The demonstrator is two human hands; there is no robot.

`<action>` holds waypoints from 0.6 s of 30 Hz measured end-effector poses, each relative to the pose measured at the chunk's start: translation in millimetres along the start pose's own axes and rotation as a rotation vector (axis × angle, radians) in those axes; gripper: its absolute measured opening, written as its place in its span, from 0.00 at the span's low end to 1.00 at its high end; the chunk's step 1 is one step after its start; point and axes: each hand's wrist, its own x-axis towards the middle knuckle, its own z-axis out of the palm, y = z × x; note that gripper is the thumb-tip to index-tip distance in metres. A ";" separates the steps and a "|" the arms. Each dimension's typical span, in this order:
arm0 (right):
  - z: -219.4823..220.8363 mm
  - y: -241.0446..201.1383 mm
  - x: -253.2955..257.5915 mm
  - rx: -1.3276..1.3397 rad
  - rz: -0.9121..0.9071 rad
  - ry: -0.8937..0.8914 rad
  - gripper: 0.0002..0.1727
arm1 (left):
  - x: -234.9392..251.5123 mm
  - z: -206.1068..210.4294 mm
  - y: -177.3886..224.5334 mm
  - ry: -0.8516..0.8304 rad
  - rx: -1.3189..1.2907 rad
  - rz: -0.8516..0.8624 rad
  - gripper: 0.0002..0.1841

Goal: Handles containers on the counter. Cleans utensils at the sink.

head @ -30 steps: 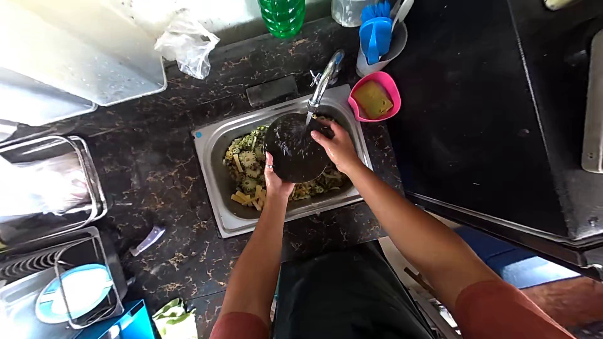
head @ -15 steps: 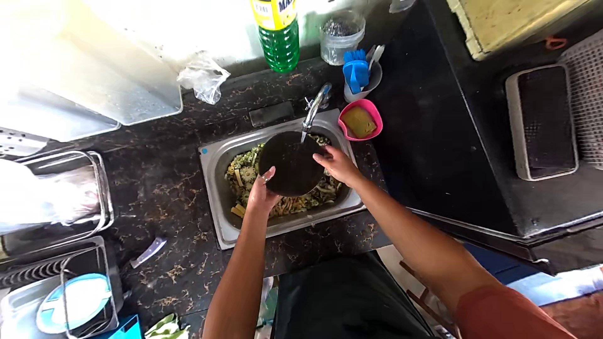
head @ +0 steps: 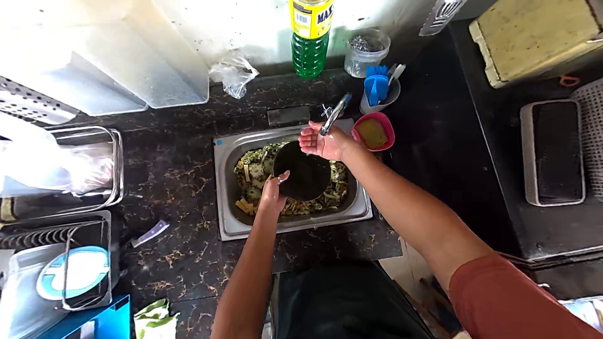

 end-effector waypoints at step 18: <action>6.7 -19.1 -52.5 -0.039 -0.011 -0.112 0.46 | 21.3 93.6 34.1 -0.395 1.010 0.280 0.27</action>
